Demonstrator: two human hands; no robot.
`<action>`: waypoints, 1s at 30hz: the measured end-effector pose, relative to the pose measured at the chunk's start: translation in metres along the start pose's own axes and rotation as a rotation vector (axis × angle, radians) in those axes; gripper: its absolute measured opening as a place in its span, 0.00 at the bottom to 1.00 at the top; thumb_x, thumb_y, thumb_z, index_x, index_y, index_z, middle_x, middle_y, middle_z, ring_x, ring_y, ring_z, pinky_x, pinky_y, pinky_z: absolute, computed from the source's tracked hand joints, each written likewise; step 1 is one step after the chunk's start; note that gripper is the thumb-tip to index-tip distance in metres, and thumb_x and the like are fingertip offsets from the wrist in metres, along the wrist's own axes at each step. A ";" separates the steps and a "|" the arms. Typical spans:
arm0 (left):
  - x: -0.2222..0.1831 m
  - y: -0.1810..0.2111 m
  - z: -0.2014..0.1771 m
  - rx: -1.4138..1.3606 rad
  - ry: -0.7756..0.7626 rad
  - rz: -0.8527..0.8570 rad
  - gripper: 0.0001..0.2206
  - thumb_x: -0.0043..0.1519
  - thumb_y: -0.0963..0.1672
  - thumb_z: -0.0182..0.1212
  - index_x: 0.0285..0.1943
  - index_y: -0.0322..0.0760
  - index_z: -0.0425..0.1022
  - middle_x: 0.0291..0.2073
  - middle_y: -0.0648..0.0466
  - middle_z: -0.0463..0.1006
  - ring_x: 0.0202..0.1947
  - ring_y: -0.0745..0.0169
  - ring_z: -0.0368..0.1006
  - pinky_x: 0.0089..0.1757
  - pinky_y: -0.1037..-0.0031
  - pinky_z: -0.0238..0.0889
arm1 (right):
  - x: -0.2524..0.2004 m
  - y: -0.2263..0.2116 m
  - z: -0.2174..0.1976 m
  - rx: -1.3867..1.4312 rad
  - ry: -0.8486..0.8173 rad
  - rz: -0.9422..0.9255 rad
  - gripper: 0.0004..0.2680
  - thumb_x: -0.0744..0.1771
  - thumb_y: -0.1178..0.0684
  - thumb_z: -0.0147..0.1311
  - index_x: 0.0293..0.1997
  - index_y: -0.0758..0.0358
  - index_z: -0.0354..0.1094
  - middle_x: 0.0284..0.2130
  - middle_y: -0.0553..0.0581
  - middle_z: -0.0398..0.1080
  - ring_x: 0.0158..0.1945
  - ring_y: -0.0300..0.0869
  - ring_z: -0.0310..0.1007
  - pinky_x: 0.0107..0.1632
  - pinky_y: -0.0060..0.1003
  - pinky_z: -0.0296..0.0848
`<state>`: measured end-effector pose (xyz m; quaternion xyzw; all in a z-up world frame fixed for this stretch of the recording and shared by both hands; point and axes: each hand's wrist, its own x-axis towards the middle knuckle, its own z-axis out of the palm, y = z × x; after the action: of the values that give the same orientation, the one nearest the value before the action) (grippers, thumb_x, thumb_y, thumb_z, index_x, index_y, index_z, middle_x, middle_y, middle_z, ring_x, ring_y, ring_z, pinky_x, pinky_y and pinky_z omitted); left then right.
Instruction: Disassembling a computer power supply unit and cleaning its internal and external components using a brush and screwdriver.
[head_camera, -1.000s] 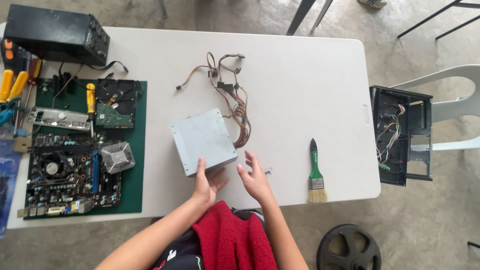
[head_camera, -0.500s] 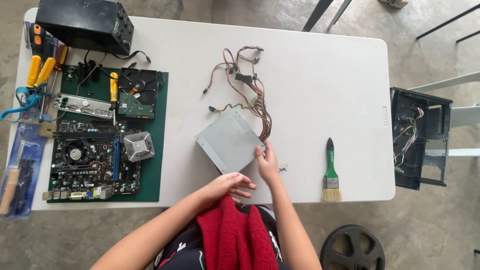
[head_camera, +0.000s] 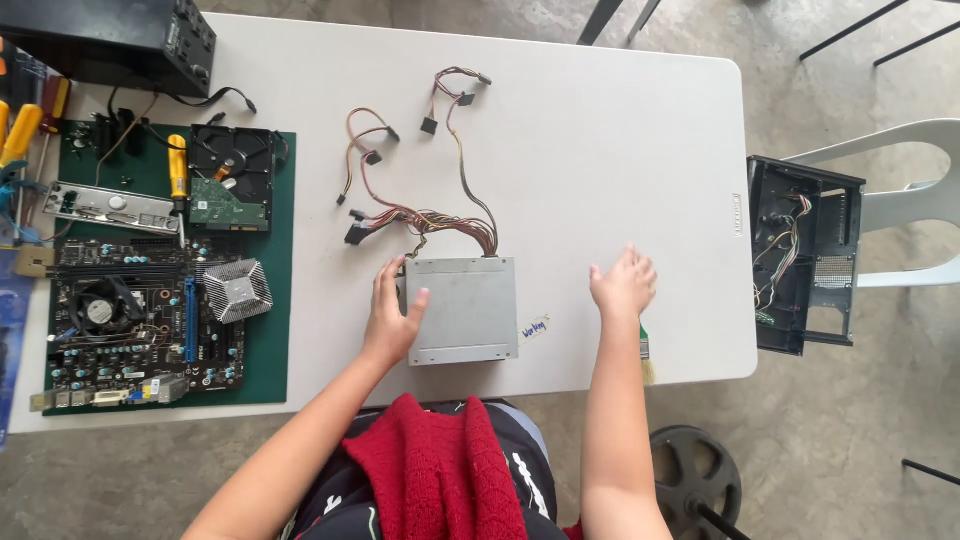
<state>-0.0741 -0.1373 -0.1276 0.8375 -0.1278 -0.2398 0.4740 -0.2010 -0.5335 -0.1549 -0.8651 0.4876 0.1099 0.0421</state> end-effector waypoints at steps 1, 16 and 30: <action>-0.001 0.000 0.008 -0.001 -0.002 0.000 0.33 0.70 0.55 0.52 0.82 0.47 0.48 0.77 0.42 0.50 0.79 0.35 0.46 0.72 0.45 0.46 | 0.001 0.010 0.013 -0.002 0.000 0.002 0.32 0.66 0.33 0.63 0.76 0.56 0.57 0.65 0.63 0.63 0.67 0.60 0.63 0.63 0.63 0.71; 0.008 -0.022 0.031 0.074 0.192 0.096 0.24 0.75 0.45 0.35 0.83 0.43 0.53 0.74 0.45 0.63 0.72 0.41 0.62 0.69 0.53 0.53 | -0.119 -0.025 -0.068 0.241 0.105 -0.206 0.13 0.69 0.57 0.53 0.59 0.71 0.63 0.48 0.66 0.67 0.50 0.63 0.77 0.48 0.58 0.80; 0.008 -0.028 0.030 -0.034 0.211 0.120 0.24 0.76 0.48 0.34 0.82 0.51 0.56 0.73 0.50 0.66 0.69 0.42 0.65 0.68 0.53 0.55 | -0.192 -0.161 -0.079 0.926 -0.139 -0.646 0.05 0.67 0.48 0.63 0.46 0.46 0.77 0.32 0.47 0.71 0.37 0.41 0.76 0.47 0.39 0.77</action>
<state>-0.0833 -0.1483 -0.1670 0.8408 -0.1232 -0.1237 0.5124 -0.1479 -0.3038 -0.0390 -0.8523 0.1918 -0.0773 0.4805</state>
